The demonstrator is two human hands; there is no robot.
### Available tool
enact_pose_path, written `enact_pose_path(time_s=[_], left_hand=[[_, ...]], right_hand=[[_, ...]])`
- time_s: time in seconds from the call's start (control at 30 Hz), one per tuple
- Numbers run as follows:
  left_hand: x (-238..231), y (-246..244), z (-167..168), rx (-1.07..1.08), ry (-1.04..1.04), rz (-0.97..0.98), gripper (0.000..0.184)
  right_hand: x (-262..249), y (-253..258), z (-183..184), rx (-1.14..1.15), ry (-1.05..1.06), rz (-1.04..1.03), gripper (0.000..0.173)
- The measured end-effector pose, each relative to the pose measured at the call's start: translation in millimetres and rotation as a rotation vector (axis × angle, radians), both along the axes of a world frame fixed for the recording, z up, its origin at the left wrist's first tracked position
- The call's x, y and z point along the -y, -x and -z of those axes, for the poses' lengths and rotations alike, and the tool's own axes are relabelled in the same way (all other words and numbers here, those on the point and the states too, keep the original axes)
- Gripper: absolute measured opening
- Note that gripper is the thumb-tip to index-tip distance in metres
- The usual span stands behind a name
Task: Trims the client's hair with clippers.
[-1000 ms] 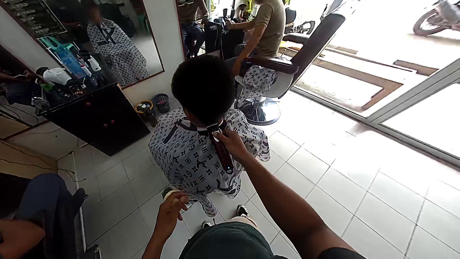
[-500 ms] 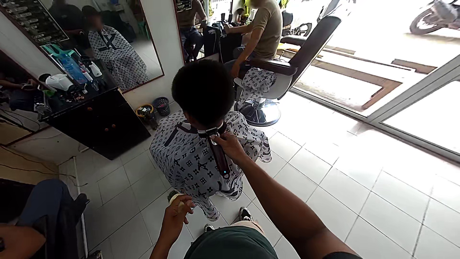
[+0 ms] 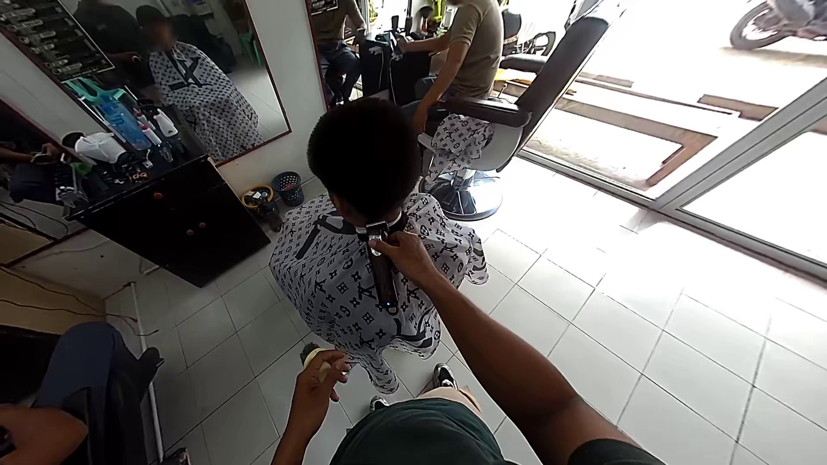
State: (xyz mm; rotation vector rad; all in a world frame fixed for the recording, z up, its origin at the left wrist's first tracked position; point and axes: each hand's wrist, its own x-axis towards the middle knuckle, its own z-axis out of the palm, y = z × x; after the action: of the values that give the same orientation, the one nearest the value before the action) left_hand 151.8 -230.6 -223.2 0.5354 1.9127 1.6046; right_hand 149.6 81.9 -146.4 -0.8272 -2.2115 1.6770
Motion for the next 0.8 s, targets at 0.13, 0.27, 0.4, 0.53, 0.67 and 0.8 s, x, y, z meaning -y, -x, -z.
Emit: enact_pose_path(time_s=[0.13,0.27,0.4,0.53,0.67,0.8], left_hand=[[3,3,3,0.002,0.015,-0.003,0.019],[3,3,4,-0.012,0.023,-0.002,0.019],[-2,5,1,-0.016,0.031,-0.023,0.019],[-10,3,-1,-0.003,0.018,-0.026,0.018],[-22,5,-5,0.010,0.026,0.021,0.018],[-41,23,-28,-0.003,0.051,0.079,0.031]], right_hand=[[-1,5,5,-0.044,0.042,0.013,0.045],[0,2,4,-0.037,0.053,0.005,0.043],[-5,2,4,-0.061,0.130,-0.006,0.040],[-8,-1,4,-0.023,0.127,-0.023,0.040],[-14,-2,7,-0.087,0.141,-0.046,0.035],[-18,-38,19,-0.179,0.143,-0.095,0.028]])
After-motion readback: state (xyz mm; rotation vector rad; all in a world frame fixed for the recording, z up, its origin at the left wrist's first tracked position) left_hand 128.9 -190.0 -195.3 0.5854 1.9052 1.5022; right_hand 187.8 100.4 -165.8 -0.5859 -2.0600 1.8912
